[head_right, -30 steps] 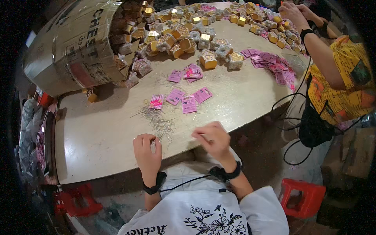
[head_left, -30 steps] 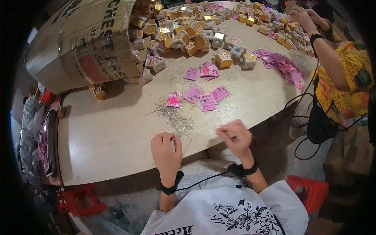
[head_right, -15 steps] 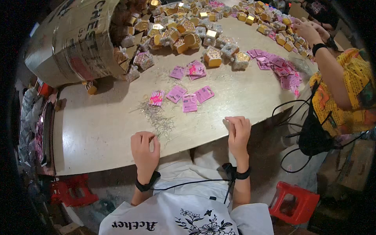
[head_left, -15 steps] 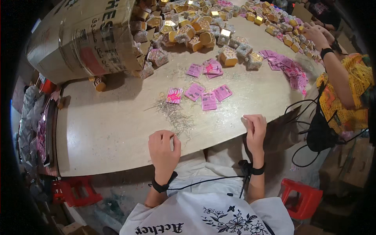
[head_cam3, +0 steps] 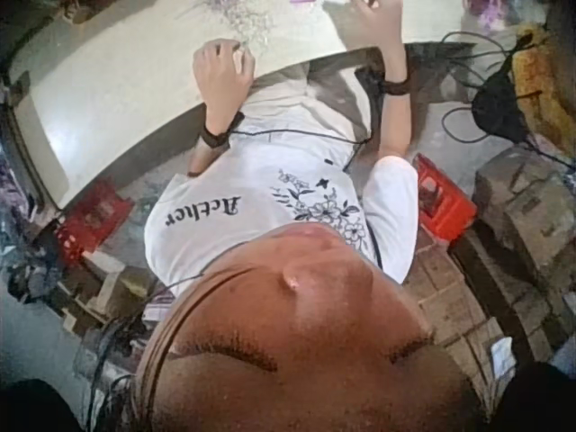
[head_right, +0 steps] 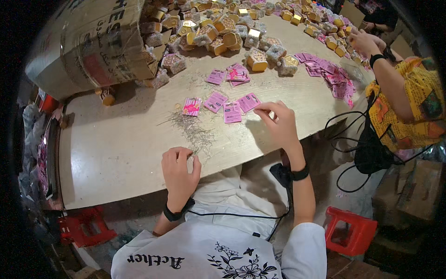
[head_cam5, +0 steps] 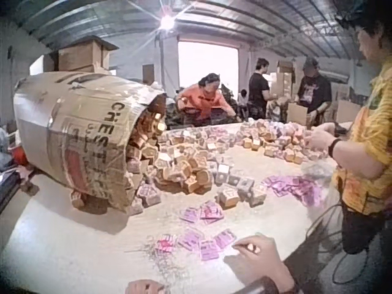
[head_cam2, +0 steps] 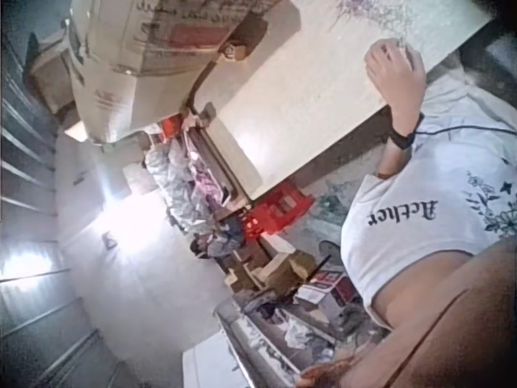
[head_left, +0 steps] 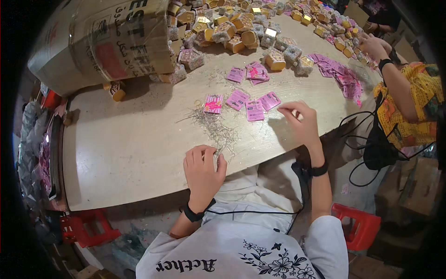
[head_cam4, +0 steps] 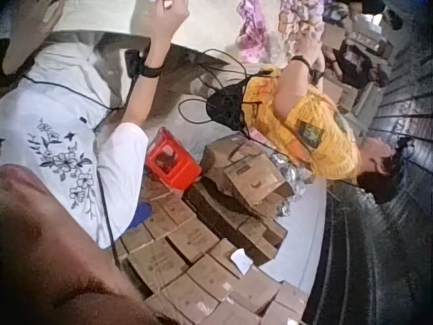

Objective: Packaging small decorative cubes into pink plastic packets.

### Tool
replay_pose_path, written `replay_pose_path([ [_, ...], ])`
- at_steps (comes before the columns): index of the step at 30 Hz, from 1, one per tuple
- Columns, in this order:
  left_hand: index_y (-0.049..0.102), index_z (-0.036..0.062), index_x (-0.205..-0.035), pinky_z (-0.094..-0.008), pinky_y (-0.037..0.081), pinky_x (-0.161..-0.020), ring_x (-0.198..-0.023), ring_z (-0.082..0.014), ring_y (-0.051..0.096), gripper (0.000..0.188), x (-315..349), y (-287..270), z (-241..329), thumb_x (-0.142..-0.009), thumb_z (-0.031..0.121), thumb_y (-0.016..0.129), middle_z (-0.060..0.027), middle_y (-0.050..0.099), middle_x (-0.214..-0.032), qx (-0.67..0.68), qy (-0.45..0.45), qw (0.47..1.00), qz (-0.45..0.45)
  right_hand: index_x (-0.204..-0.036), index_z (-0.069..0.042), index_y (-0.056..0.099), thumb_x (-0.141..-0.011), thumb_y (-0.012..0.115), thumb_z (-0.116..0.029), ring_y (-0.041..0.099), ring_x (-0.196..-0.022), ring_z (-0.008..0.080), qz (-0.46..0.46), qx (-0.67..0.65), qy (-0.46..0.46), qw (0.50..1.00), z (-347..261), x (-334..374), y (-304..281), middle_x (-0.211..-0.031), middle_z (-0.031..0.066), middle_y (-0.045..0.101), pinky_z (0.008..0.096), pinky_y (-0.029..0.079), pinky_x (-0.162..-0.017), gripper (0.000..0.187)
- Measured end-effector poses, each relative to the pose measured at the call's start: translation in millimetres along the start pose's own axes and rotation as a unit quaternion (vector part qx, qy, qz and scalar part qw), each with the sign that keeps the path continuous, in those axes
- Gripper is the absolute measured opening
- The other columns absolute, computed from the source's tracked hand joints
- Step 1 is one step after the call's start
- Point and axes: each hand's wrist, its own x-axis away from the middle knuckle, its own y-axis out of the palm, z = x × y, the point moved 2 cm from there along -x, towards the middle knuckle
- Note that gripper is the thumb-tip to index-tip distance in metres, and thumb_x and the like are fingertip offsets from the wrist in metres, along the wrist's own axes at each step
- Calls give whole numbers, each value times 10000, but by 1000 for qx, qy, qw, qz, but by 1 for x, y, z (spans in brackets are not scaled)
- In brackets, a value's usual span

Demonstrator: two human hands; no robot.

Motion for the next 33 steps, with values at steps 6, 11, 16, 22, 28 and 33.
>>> replay_pose_path([
  [6,576,54,-922,-395,401,-766,-892,-285,507,197,-1,-1,2,-747,82,662,-99,548,-938,7,-3,1000,0,-819,-56,672,-767,707,-94,533,-776,203,-77,39,-76,993,15,-24,31,-813,41,630,310,424,-724,74],
  [11,595,69,-926,-377,411,-761,-899,-260,524,209,3,3,0,-743,139,669,-80,561,-966,-25,-10,1000,-3,-854,-54,630,-776,694,-99,489,-880,276,-99,48,-104,988,14,-29,43,-864,67,579,358,416,-786,110],
  [16,595,76,-919,-374,418,-763,-899,-257,537,214,5,6,0,-722,99,675,-69,566,-962,-24,-41,999,-1,-832,-40,602,-769,669,-50,491,-872,282,-101,32,-89,990,7,-39,28,-858,71,569,362,423,-785,92],
  [22,590,80,-913,-381,428,-779,-916,-264,548,228,-2,6,2,-703,71,677,-62,564,-960,-32,-44,998,-9,-826,-40,578,-751,639,-5,496,-877,288,-169,88,-131,973,11,-50,29,-874,70,568,368,430,-789,103],
  [28,589,87,-915,-391,437,-785,-928,-278,565,240,3,9,-2,-693,72,680,-53,558,-949,-48,-40,998,-21,-824,-55,576,-735,638,-1,509,-908,281,-177,134,-127,967,5,-52,22,-887,65,574,370,436,-805,121],
  [33,593,87,-928,-403,442,-772,-916,-285,573,244,2,5,1,-699,77,677,-52,563,-941,-47,-44,997,-43,-819,-52,577,-726,645,-6,518,-945,296,-230,98,-125,960,2,-51,37,-964,64,599,375,433,-844,124],
])
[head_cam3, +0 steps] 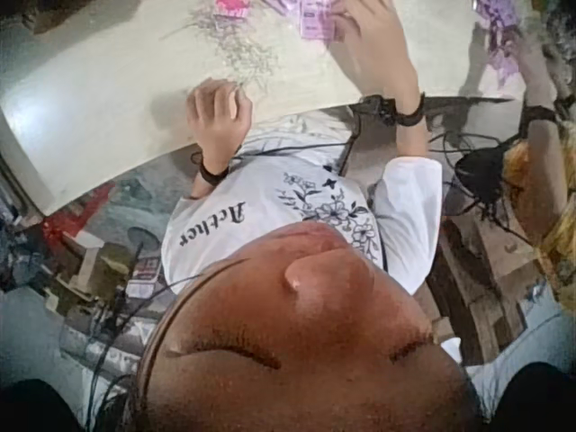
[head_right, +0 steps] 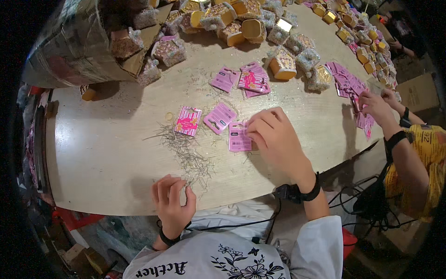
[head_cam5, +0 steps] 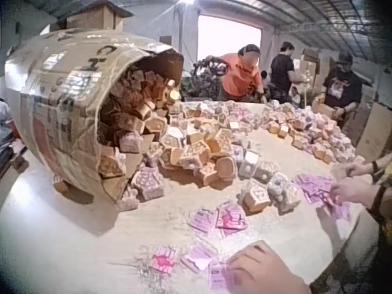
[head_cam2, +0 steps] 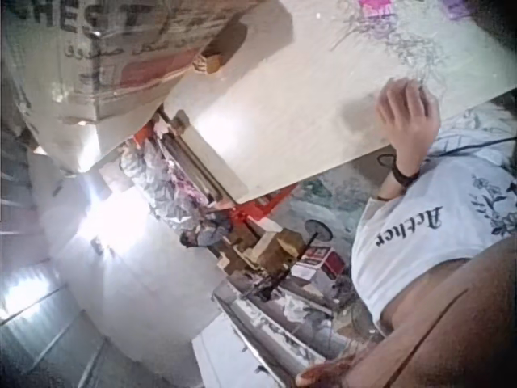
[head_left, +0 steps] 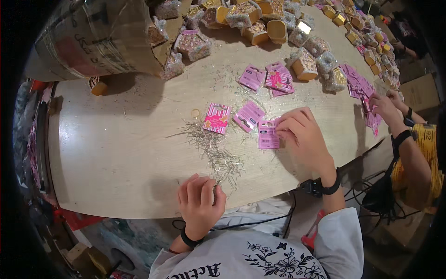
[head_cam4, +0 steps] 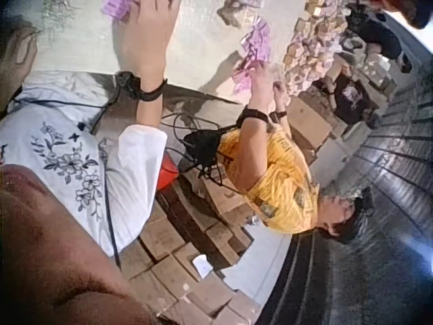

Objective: Packaging small decorative cubes into pink plastic packets.

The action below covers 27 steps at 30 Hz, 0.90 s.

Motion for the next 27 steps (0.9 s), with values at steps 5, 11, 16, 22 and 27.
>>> replay_pose_path([
  [5,591,90,-926,-405,444,-785,-926,-287,572,238,-1,3,-1,-703,76,674,-57,561,-935,-14,7,1000,-2,-917,-53,565,-870,597,-55,529,-1024,246,70,-375,60,922,6,-1,7,-1133,81,605,341,416,-883,57],
  [11,585,96,-941,-383,436,-781,-919,-282,574,273,-4,3,2,-691,58,687,-53,565,-937,-16,19,999,44,-973,-64,489,-959,513,-146,495,-832,114,169,-846,61,502,20,6,-30,-896,28,556,236,391,-803,87],
  [16,587,101,-985,-361,435,-760,-907,-249,582,339,7,-12,-4,-677,38,715,-46,592,-966,156,43,987,11,-941,-23,536,-933,500,-71,518,-628,90,302,-608,212,703,-15,40,-34,-805,19,537,217,459,-588,61],
  [22,574,96,-1198,-294,454,-743,-950,-184,596,536,-9,-18,42,-721,223,781,-41,605,-1072,262,248,926,-113,-1031,-15,651,-888,597,-50,559,-692,167,-189,-465,42,864,-78,90,-7,-827,80,596,267,433,-610,157],
  [27,558,72,-1236,-289,460,-755,-922,-160,589,522,-15,2,50,-775,237,737,-21,592,-1077,242,292,916,-129,-954,-2,617,-871,592,-29,563,-705,250,-116,-379,56,916,-71,104,0,-803,102,560,332,448,-597,92],
])
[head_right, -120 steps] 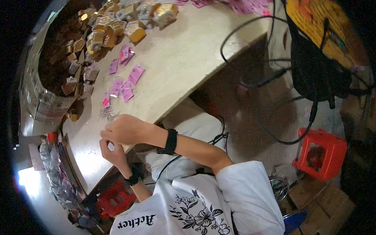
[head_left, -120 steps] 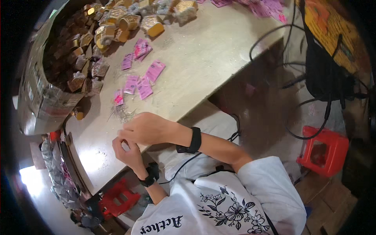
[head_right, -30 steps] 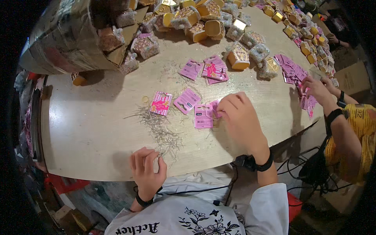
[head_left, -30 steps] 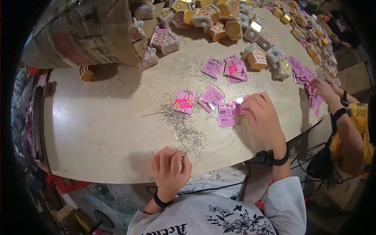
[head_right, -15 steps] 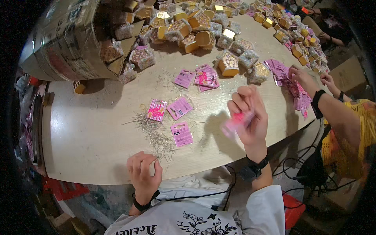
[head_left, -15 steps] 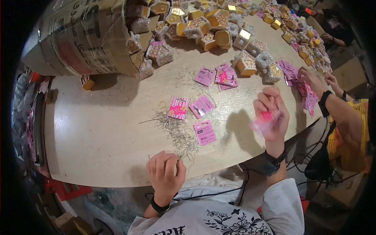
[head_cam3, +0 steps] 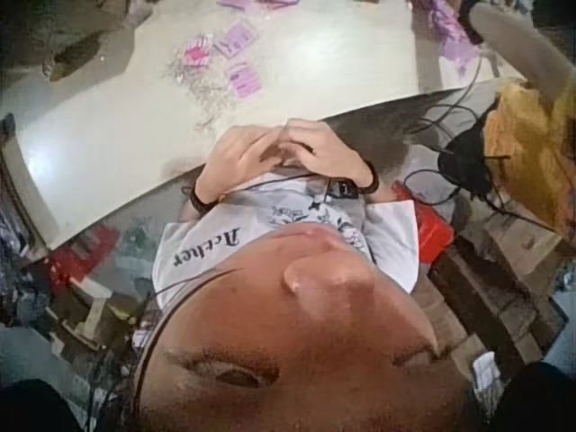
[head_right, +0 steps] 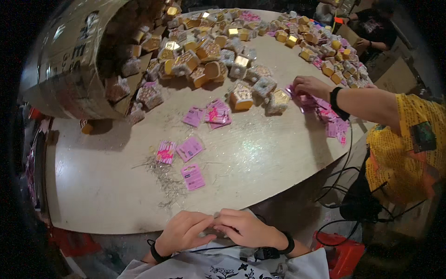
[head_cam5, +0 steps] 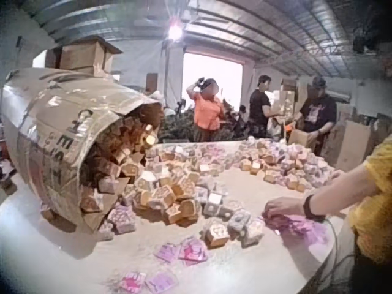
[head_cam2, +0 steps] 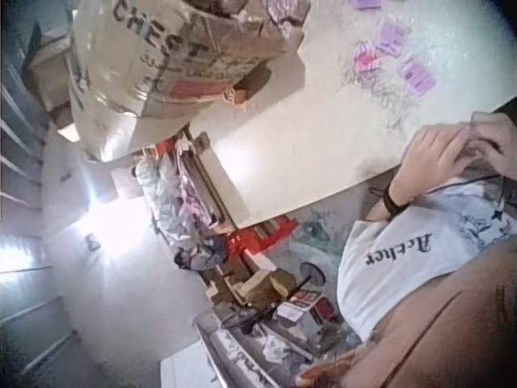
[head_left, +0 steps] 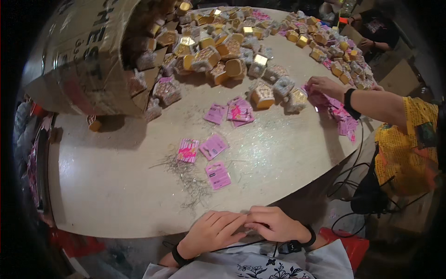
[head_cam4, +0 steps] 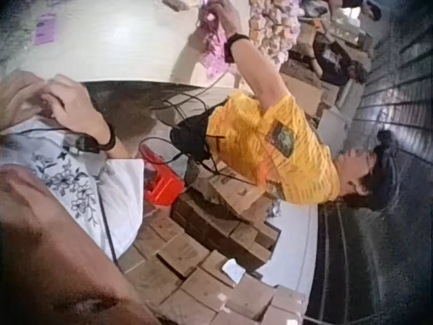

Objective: Packaging small decorative cubes into pink plastic packets.

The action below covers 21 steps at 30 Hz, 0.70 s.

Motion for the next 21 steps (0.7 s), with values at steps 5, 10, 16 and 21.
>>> replay_pose_path([
  [5,570,83,-1213,-292,457,-765,-922,-154,586,457,-9,5,-5,-783,186,684,-10,592,-1063,-2,29,998,-59,-942,-4,585,-887,573,-48,532,-718,293,-14,37,-27,999,18,5,-1,-802,119,512,348,446,-638,72],
  [10,586,84,-1186,-293,455,-760,-919,-151,587,405,-15,5,-7,-783,125,610,-8,596,-1055,-56,52,994,-77,-921,2,565,-904,562,-88,559,-751,316,-34,55,-20,998,18,0,-12,-829,138,542,366,458,-659,91],
  [16,590,34,-1159,-274,457,-731,-887,-136,597,378,-13,8,-6,-788,106,586,-16,612,-1048,-75,39,992,-96,-924,2,570,-891,567,-85,577,-762,324,-18,84,17,996,21,2,-8,-814,146,562,373,469,-668,93],
  [21,610,20,-1116,-261,461,-710,-836,-130,603,345,-12,9,-6,-785,117,590,-23,629,-1025,-95,62,989,-90,-915,0,575,-866,574,-70,591,-769,325,30,90,57,994,15,6,-1,-802,147,580,378,477,-670,85],
])
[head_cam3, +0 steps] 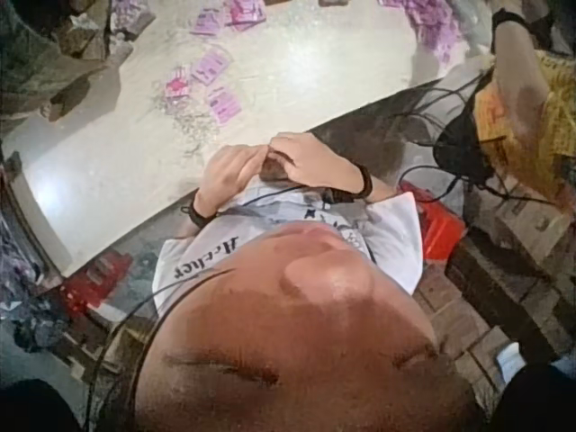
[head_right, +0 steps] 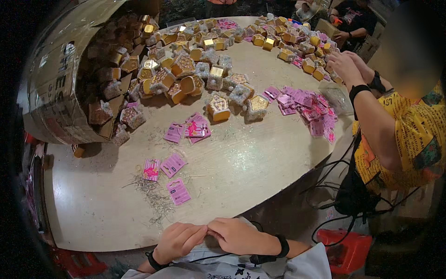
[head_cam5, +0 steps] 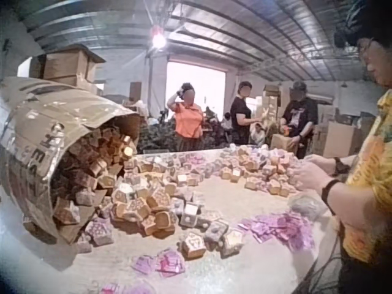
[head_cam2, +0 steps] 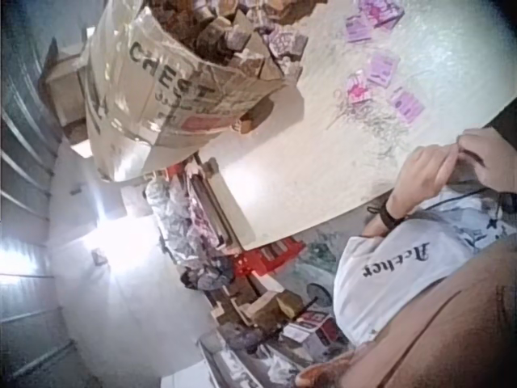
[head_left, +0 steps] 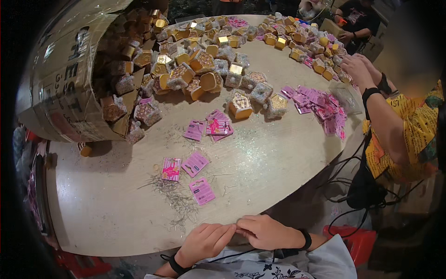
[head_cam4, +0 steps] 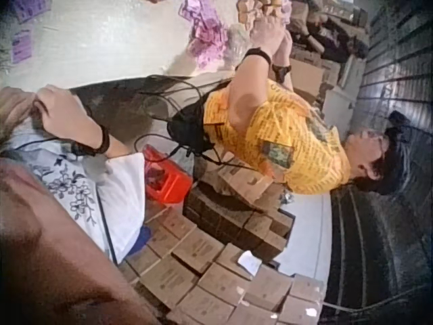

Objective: Packaging small decorative cubes into pink plastic packets.

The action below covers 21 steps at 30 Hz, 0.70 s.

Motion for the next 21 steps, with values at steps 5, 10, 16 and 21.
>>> replay_pose_path([
  [5,629,36,-1043,-281,478,-658,-805,-143,610,268,8,-2,4,-791,123,602,-11,626,-919,14,18,1000,-8,-905,1,568,-850,572,-53,584,-745,336,-37,-49,-18,998,4,2,5,-791,148,578,396,479,-655,77],
  [10,559,57,-810,-316,477,-534,-638,-168,595,135,12,-13,7,-855,161,631,-18,567,-667,230,-124,959,-109,-872,-24,572,-845,589,-69,574,-715,299,-15,-8,-86,996,-11,11,16,-791,125,546,359,476,-591,55],
  [16,510,38,-841,-223,369,-427,-496,-50,459,141,14,-27,8,-931,134,561,21,507,-594,598,-445,662,-84,-953,15,587,-753,675,-79,586,-679,226,178,162,-280,929,-27,10,19,-838,89,564,312,479,-536,238],
  [21,545,42,-902,-203,364,-429,-511,-34,467,151,-19,-41,-8,-955,184,548,14,545,-655,655,-465,541,-247,-907,1,600,-752,681,-85,574,-623,223,187,128,-256,940,-29,12,2,-773,75,555,313,466,-504,195],
])
